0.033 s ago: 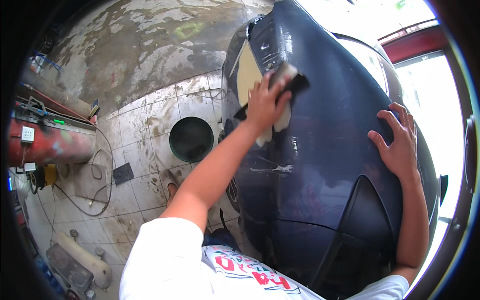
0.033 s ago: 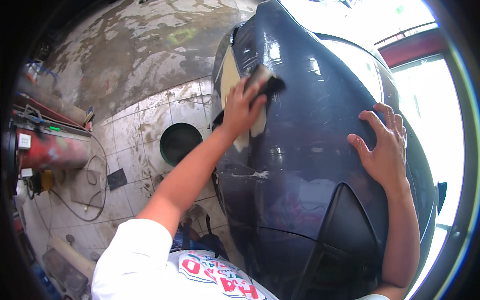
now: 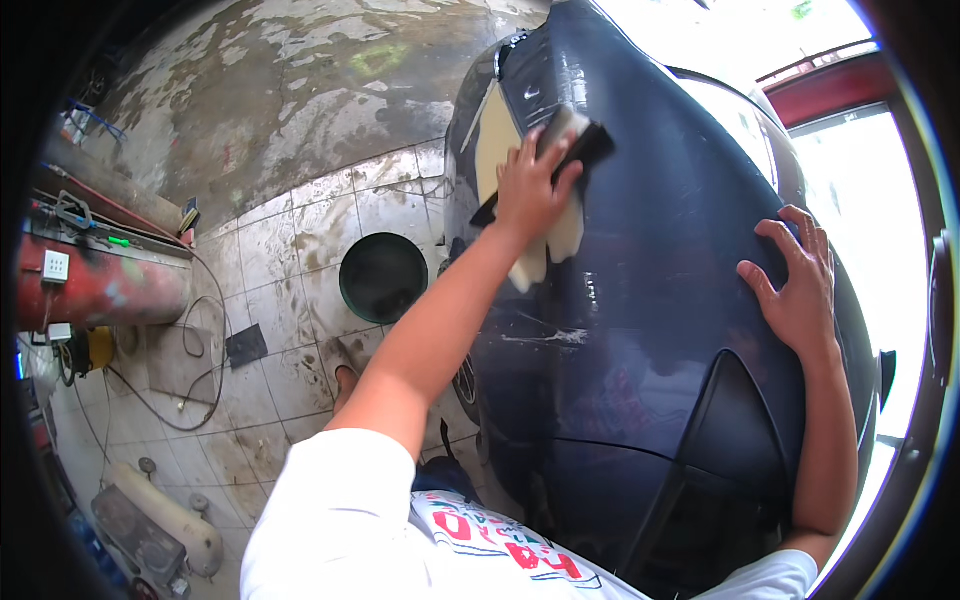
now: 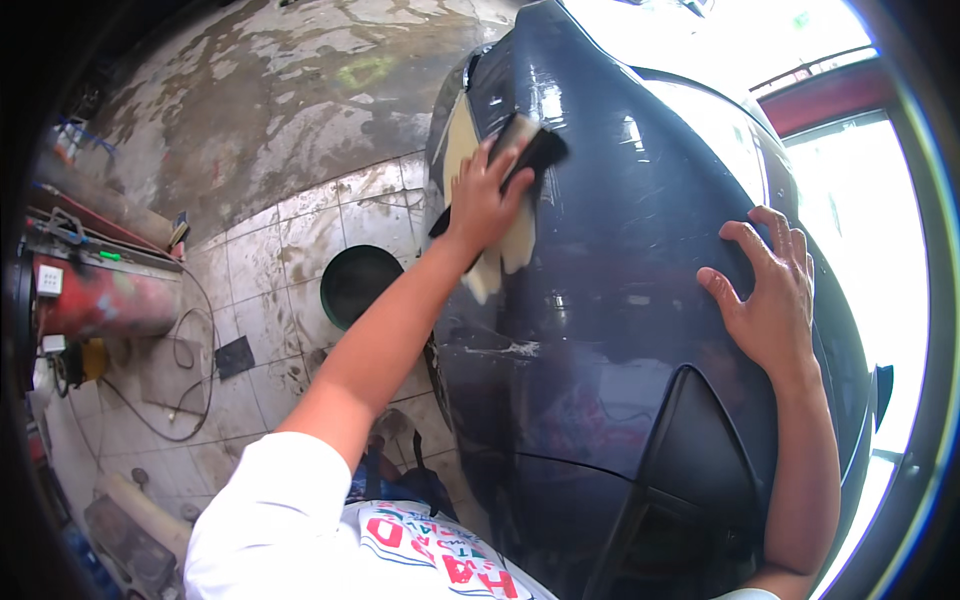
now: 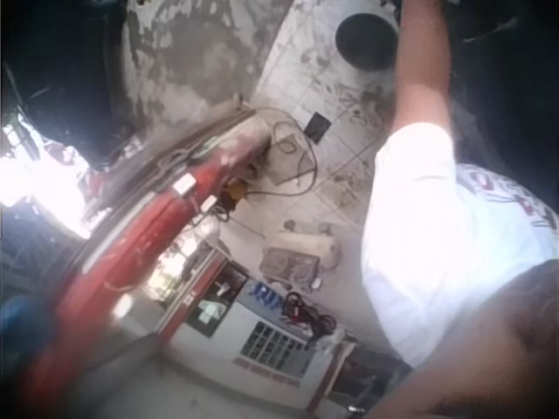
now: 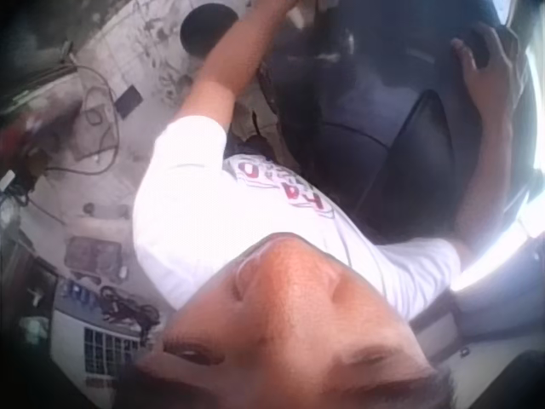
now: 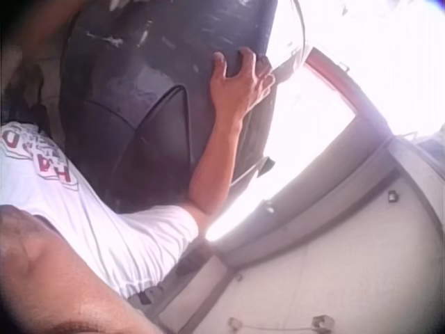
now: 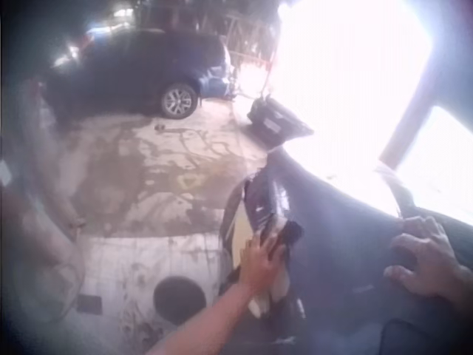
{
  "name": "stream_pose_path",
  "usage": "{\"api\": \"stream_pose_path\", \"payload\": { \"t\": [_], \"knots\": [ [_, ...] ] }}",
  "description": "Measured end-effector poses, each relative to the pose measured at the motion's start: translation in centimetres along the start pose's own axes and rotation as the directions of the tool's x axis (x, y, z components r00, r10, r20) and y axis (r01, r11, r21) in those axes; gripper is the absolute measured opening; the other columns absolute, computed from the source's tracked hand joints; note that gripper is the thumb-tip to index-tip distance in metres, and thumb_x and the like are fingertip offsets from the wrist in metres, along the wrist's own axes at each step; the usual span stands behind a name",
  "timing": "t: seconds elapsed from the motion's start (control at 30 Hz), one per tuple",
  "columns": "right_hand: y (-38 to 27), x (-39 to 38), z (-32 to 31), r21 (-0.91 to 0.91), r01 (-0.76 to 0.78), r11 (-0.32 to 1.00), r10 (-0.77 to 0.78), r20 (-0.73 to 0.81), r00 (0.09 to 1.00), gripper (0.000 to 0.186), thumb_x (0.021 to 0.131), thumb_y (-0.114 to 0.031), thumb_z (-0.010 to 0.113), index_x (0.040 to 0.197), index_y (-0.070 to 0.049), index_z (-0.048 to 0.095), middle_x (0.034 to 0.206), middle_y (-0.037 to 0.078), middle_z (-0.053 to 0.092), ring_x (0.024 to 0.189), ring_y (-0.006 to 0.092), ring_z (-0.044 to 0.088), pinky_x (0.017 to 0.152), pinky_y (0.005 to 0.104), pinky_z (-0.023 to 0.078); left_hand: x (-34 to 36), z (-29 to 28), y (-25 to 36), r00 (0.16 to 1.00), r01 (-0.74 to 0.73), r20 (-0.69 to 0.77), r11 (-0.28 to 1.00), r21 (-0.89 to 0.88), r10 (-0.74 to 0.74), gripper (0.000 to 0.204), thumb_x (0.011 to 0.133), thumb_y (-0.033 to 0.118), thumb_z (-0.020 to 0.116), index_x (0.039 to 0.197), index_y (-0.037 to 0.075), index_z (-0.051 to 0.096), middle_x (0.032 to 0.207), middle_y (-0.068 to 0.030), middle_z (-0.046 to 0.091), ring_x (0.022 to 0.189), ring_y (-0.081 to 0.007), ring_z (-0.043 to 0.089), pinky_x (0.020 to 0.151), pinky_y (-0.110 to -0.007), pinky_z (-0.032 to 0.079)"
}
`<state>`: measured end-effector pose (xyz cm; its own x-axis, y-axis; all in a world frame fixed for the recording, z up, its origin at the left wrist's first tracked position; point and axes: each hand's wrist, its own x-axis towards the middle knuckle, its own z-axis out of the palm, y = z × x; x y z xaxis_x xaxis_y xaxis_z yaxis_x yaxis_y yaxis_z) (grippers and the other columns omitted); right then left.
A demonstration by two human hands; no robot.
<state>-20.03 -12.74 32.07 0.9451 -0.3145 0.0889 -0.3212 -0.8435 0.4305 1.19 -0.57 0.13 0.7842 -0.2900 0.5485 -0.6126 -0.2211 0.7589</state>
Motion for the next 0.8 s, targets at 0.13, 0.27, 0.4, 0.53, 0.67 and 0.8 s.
{"api": "stream_pose_path", "payload": {
  "t": [0.13, 0.27, 0.4, 0.53, 0.67, 0.8],
  "knots": [
    [-0.1, -0.4, 0.1, -0.032, 0.039, 0.999, -0.039, -0.007, 0.999, 0.048, 0.085, -0.042, 0.081, 0.122, -0.017, 0.065, 0.143, 0.009, 0.053, 0.129, 0.0328, 0.051, 0.109, 0.0537, 0.043, -6.5, -0.4, 2.5, 0.999, 0.043, -0.022, 0.999, -0.014, -0.044, 0.051, 0.097, 0.042, 0.064, 0.146, 0.028, 0.058, 0.148, -0.0225, 0.050, 0.120, -0.0461, 0.056, 0.095, -0.058, 0.047],
    [0.1, -0.3, 0.1, -0.033, 0.014, 0.999, -0.013, 0.016, 1.000, 0.049, 0.084, -0.043, 0.081, 0.122, -0.017, 0.064, 0.144, 0.009, 0.051, 0.131, 0.0325, 0.050, 0.110, 0.0538, 0.042, -11.7, -2.2, 3.2, 0.995, -0.014, 0.098, 0.999, -0.045, 0.018, 0.056, 0.096, 0.039, 0.067, 0.150, 0.031, 0.054, 0.150, -0.0229, 0.047, 0.123, -0.0468, 0.055, 0.098, -0.059, 0.046],
    [-0.1, 0.0, 0.5, -0.030, -0.003, 1.000, 0.003, 0.014, 1.000, 0.049, 0.084, -0.044, 0.082, 0.122, -0.017, 0.064, 0.144, 0.009, 0.051, 0.131, 0.0325, 0.049, 0.111, 0.0537, 0.042, 0.1, 1.8, -2.5, 0.998, 0.004, -0.067, 1.000, 0.017, -0.003, 0.050, 0.100, 0.047, 0.059, 0.145, 0.027, 0.057, 0.144, -0.0247, 0.054, 0.123, -0.0466, 0.055, 0.096, -0.059, 0.047],
    [-0.3, 0.1, 0.5, -0.019, 0.009, 1.000, -0.009, 0.003, 1.000, 0.049, 0.084, -0.044, 0.081, 0.122, -0.017, 0.064, 0.145, 0.009, 0.051, 0.132, 0.0330, 0.049, 0.112, 0.0540, 0.041, -6.9, 0.9, -0.5, 1.000, -0.003, -0.021, 0.999, -0.032, 0.002, 0.050, 0.098, 0.041, 0.064, 0.146, 0.029, 0.058, 0.150, -0.0253, 0.049, 0.128, -0.0465, 0.053, 0.101, -0.058, 0.045],
    [-0.3, -0.1, 0.5, -0.032, -0.014, 0.999, 0.015, 0.018, 1.000, 0.050, 0.084, -0.044, 0.081, 0.122, -0.017, 0.064, 0.144, 0.010, 0.052, 0.134, 0.0340, 0.048, 0.113, 0.0543, 0.041, -11.1, -3.5, 1.6, 0.985, -0.057, 0.154, 0.985, -0.163, 0.083, 0.059, 0.092, 0.025, 0.073, 0.149, 0.031, 0.057, 0.156, -0.0251, 0.043, 0.139, -0.0460, 0.047, 0.112, -0.053, 0.038],
    [-0.3, 0.2, 0.8, -0.053, -0.015, 0.998, 0.015, -0.003, 1.000, 0.049, 0.085, -0.045, 0.081, 0.121, -0.017, 0.064, 0.144, 0.010, 0.052, 0.136, 0.0338, 0.047, 0.113, 0.0549, 0.041, -0.9, -2.7, 1.0, 0.998, 0.005, 0.061, 0.978, -0.207, 0.008, 0.054, 0.094, 0.021, 0.069, 0.146, 0.028, 0.059, 0.154, -0.0247, 0.047, 0.135, -0.0481, 0.050, 0.112, -0.051, 0.039]
  ]
}}
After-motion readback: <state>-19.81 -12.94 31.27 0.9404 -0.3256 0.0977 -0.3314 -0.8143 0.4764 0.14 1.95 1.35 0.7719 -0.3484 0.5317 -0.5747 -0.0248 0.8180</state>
